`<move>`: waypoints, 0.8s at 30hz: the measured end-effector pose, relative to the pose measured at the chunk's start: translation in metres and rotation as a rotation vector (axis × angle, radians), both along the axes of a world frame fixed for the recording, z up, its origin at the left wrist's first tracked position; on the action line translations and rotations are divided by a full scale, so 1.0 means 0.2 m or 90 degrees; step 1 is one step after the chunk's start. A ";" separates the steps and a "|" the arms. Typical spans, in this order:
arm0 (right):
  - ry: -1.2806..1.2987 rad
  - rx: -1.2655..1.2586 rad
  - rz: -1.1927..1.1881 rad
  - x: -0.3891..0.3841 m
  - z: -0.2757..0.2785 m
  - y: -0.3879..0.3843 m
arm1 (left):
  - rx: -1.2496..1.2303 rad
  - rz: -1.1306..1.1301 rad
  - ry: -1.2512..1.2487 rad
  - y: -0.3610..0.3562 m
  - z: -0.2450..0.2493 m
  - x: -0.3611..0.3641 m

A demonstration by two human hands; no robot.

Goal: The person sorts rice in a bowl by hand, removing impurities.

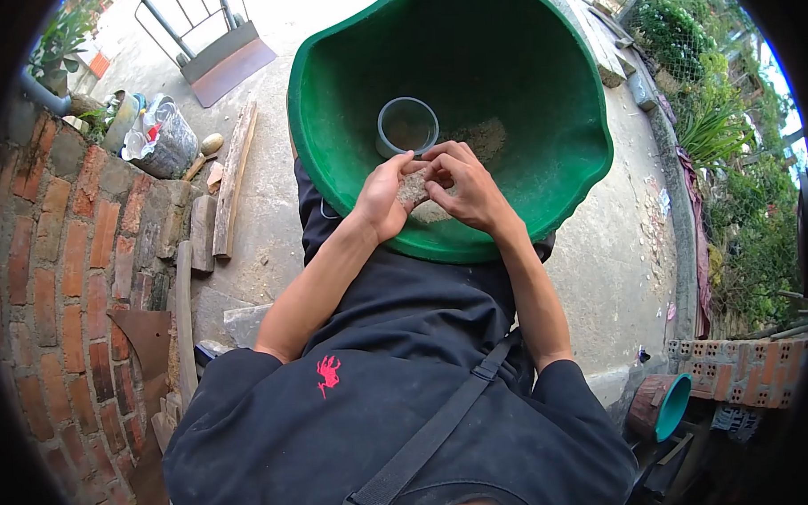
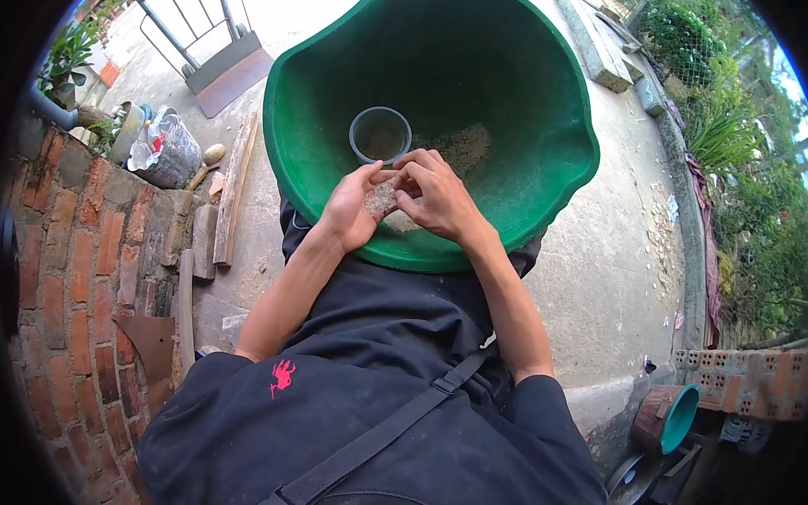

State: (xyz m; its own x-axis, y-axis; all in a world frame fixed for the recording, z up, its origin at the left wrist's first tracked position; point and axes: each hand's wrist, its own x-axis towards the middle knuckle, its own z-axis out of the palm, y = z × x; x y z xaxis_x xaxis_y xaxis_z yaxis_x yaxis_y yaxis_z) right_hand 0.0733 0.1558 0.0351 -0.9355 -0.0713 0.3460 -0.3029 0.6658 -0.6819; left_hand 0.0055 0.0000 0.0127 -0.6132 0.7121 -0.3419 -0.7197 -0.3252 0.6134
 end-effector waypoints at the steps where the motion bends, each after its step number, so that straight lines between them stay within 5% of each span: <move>1: 0.000 -0.022 0.007 0.00 0.00 0.00 | -0.002 -0.001 0.002 0.00 -0.01 0.00; 11: 0.088 -0.076 0.029 -0.03 0.06 0.00 | 0.008 0.025 -0.009 0.01 0.01 0.01; 13: 0.298 -0.035 -0.115 -0.03 0.06 -0.05 | 0.011 0.000 0.004 0.00 0.02 0.01; 16: 0.325 0.148 -0.199 -0.08 0.04 -0.07 | -0.007 0.008 0.013 0.00 0.04 0.02; 24: 0.134 0.143 -0.063 0.01 0.00 0.00 | -0.003 0.012 -0.010 0.00 0.01 0.00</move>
State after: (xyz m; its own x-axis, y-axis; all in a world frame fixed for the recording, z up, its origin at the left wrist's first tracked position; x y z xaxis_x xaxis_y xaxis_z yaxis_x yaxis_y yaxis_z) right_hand 0.0762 0.1555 0.0357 -0.8511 -0.0805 0.5188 -0.3488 0.8253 -0.4441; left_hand 0.0060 -0.0007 0.0149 -0.6215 0.6986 -0.3544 -0.7225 -0.3364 0.6040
